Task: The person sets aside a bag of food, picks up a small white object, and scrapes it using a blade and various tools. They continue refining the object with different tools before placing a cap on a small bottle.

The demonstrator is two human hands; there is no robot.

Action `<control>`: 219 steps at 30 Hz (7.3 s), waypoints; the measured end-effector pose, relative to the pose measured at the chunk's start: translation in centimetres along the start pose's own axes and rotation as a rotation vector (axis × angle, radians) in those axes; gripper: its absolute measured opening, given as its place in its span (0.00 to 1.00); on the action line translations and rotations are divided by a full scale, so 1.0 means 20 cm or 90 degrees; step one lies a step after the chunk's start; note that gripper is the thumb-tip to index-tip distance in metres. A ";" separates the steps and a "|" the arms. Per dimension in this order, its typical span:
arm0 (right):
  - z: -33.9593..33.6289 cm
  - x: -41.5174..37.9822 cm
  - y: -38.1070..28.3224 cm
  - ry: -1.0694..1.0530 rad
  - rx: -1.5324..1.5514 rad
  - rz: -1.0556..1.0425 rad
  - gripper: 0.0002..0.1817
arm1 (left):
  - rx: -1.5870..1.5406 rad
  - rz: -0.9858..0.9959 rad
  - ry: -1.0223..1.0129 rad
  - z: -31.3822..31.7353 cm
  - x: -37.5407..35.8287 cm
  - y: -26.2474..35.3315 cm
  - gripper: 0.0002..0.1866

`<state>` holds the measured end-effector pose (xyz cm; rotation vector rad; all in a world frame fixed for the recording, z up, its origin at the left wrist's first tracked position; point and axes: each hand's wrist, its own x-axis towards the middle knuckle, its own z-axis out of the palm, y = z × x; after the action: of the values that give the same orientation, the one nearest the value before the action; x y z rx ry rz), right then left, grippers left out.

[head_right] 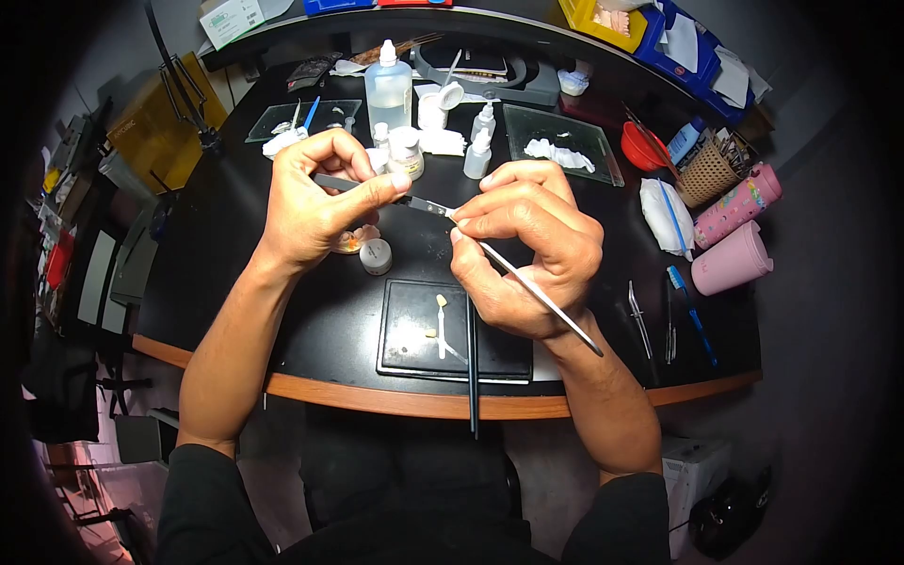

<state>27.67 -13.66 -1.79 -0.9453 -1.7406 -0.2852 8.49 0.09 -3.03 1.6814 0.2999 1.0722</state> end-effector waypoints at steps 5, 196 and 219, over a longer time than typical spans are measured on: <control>0.01 -0.01 0.00 -0.014 -0.002 0.005 0.07 | 0.023 0.006 0.001 0.00 0.00 0.00 0.15; 0.07 -0.05 -0.02 0.060 -0.014 0.058 0.09 | -0.159 -0.270 -0.297 0.06 -0.06 0.00 0.23; 0.07 -0.04 -0.03 0.056 -0.014 0.046 0.09 | -0.098 -0.262 -0.283 0.08 -0.06 0.04 0.20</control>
<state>26.42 -13.57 -2.99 -0.9946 -1.6219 -0.2945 8.68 -2.04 -2.99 1.5800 0.2511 0.3932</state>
